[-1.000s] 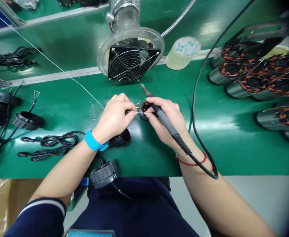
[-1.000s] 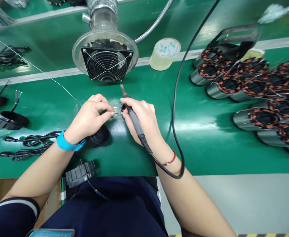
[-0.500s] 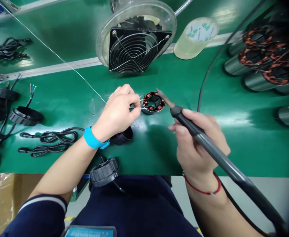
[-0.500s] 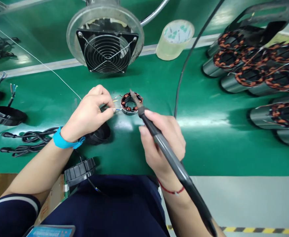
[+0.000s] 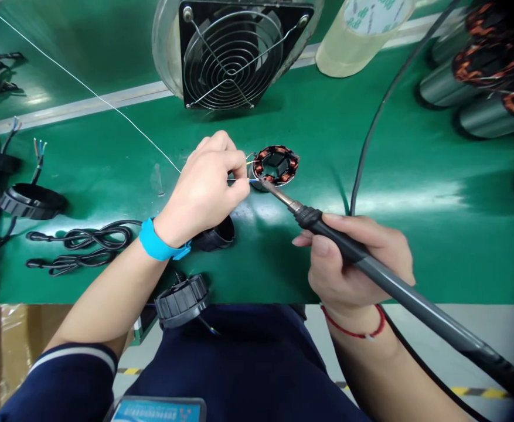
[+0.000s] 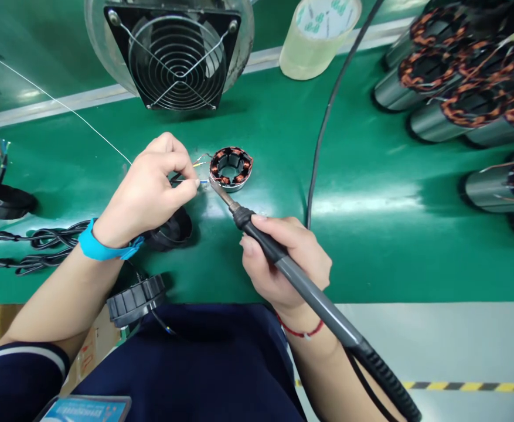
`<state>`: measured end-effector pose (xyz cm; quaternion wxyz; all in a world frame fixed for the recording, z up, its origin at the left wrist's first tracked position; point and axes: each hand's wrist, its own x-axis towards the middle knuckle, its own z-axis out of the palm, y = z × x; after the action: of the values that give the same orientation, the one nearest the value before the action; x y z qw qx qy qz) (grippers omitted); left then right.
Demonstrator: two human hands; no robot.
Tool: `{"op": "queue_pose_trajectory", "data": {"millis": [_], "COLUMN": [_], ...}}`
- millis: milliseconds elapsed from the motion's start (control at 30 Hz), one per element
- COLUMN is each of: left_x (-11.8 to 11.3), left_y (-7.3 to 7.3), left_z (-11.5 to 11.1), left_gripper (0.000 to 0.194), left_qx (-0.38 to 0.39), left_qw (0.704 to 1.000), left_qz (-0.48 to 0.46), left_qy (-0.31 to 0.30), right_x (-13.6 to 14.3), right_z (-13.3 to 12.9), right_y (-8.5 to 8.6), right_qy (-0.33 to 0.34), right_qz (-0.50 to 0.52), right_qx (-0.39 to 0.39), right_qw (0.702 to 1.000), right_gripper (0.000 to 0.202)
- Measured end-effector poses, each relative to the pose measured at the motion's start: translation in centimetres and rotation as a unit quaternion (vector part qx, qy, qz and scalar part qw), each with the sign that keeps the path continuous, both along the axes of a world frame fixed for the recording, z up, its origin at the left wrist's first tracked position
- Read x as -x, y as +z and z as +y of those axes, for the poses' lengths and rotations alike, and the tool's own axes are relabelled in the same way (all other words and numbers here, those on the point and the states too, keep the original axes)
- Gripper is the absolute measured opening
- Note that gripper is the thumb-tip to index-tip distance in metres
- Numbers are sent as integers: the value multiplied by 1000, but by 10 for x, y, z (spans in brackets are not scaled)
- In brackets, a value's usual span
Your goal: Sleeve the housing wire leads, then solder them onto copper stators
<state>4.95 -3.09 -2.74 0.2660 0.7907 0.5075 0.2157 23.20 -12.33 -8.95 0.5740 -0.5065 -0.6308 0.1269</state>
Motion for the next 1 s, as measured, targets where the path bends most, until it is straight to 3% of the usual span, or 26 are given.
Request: {"op": "queue_pose_trajectory", "data": {"millis": [500,800,1000], "left_x": [-1,-1,-1], "left_y": [1,-1,0], "left_z": [0,0,0], "left_gripper": [19,18,19], "left_qx": [11,-12,-16], "left_qw": [1000,1000,1000], "left_qz": [-8,-6,7], "left_qy": [4,5,7], "right_x": [2,2,0], "right_z": [-1,4,1], "right_y": [-2,0,0], "right_qy": [-2,16,22], "right_qz": [2,19,1], "right_qx": [-5,-51,-32], "right_qw": [1000,998,999], "right_gripper": [24,25,25]}}
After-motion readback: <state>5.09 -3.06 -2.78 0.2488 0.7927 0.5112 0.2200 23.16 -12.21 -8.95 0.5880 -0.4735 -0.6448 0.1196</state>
